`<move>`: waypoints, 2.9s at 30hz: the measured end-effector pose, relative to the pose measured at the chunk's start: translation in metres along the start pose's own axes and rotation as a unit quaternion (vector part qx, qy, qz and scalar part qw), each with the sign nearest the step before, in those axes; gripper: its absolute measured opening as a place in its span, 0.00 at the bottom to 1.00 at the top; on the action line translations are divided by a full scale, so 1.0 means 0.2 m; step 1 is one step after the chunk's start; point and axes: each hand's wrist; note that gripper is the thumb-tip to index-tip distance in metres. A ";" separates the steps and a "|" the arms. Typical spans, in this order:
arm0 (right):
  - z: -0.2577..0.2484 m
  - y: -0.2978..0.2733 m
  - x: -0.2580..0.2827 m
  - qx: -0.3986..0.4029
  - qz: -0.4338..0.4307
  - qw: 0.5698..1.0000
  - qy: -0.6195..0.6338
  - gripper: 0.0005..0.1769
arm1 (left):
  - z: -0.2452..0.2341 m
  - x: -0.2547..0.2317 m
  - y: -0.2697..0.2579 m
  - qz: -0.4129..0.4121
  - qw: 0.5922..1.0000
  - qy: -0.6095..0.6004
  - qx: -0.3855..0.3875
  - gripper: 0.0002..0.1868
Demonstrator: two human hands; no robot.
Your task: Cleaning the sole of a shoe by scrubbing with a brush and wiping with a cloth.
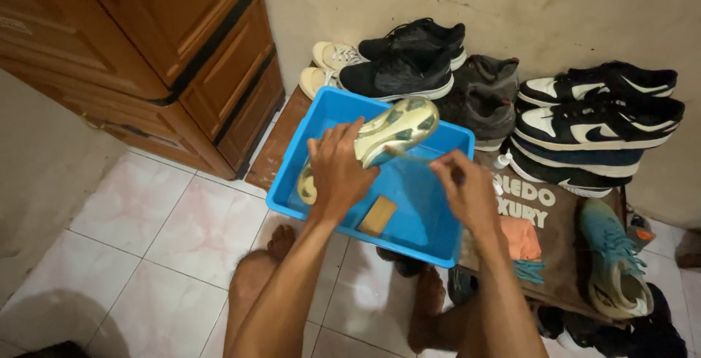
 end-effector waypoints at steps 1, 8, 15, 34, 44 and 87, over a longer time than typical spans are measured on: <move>-0.03 -0.01 -0.02 -0.001 0.001 1.000 0.000 0.09 | -0.01 0.01 -0.01 0.001 1.000 0.000 0.001 0.45; -0.13 -0.05 -0.08 -0.106 0.043 0.993 -0.042 0.08 | -0.04 0.05 0.00 0.013 0.999 0.015 -0.028 0.46; -0.14 -0.07 -0.09 -0.158 0.038 0.987 -0.015 0.06 | -0.07 0.02 -0.01 0.080 0.995 0.047 -0.039 0.40; -0.19 0.00 -0.17 -0.066 -0.089 0.993 -0.042 0.04 | -0.01 0.08 0.00 0.232 0.964 0.123 -0.038 0.47; -0.16 -0.03 -0.17 -0.104 -0.039 0.992 -0.066 0.08 | -0.03 0.06 0.00 0.196 0.972 0.121 -0.044 0.46; -0.13 0.01 -0.14 -0.143 0.054 0.985 0.081 0.09 | -0.03 0.05 -0.01 0.249 0.934 0.185 -0.179 0.39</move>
Point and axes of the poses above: each hand's wrist, its own y-axis towards the middle knuckle, its own z-axis out of the palm, x = y × z, and after that the axes turned 7 degrees about y, right-handed
